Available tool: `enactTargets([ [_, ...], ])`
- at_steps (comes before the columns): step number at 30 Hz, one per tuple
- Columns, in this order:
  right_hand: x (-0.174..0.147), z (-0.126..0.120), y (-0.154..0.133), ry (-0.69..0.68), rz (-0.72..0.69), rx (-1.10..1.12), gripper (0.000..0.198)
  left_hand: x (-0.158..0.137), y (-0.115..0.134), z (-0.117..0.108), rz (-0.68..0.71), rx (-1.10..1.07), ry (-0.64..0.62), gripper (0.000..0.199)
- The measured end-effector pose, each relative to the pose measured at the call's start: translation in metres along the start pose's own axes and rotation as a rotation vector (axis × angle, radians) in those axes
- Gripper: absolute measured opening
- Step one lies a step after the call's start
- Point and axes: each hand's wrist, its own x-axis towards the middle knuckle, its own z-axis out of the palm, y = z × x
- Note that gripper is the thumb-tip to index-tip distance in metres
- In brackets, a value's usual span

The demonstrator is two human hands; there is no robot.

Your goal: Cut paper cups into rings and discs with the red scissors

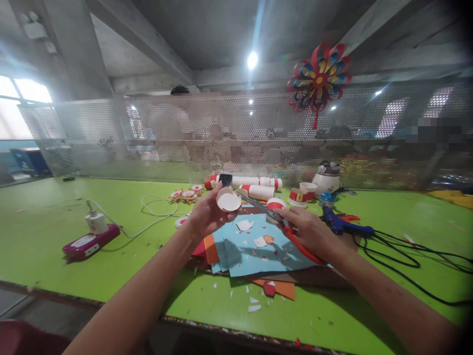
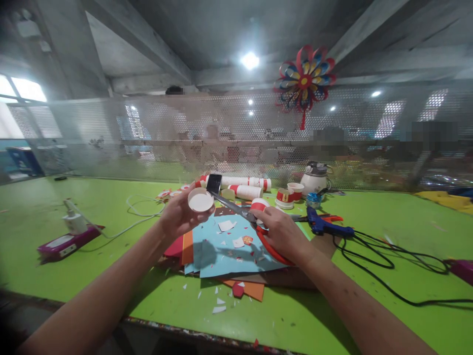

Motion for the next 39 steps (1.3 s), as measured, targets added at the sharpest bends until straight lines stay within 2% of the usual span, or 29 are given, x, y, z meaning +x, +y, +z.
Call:
enactTargets([
  [12, 0.0004, -0.0015, -0.0051, -0.009, 0.018, 0.004, 0.039, 0.0, 0.0001, -0.0002, 0.01, -0.037, 0.02, 0.043],
  [16, 0.0004, -0.0024, -0.0022, -0.035, 0.014, -0.063, 0.034, -0.0004, -0.0002, -0.0004, 0.007, -0.002, 0.062, 0.04],
  [21, 0.0003, -0.0023, 0.0014, -0.092, 0.033, -0.061, 0.039, 0.0002, -0.0004, -0.0021, 0.009, 0.058, 0.125, 0.035],
  [29, 0.0, -0.0001, -0.0007, -0.071, 0.026, -0.139, 0.043, 0.0008, -0.0023, -0.0066, -0.029, 0.062, 0.089, 0.036],
  [36, 0.0001, 0.0014, -0.0004, -0.077, 0.026, -0.084, 0.041, 0.0002, -0.0028, -0.0094, -0.053, 0.045, 0.059, 0.039],
  [39, 0.0004, 0.0007, -0.0022, -0.074, 0.035, -0.082, 0.04, 0.0, -0.0031, -0.0097, -0.052, 0.052, 0.009, 0.04],
])
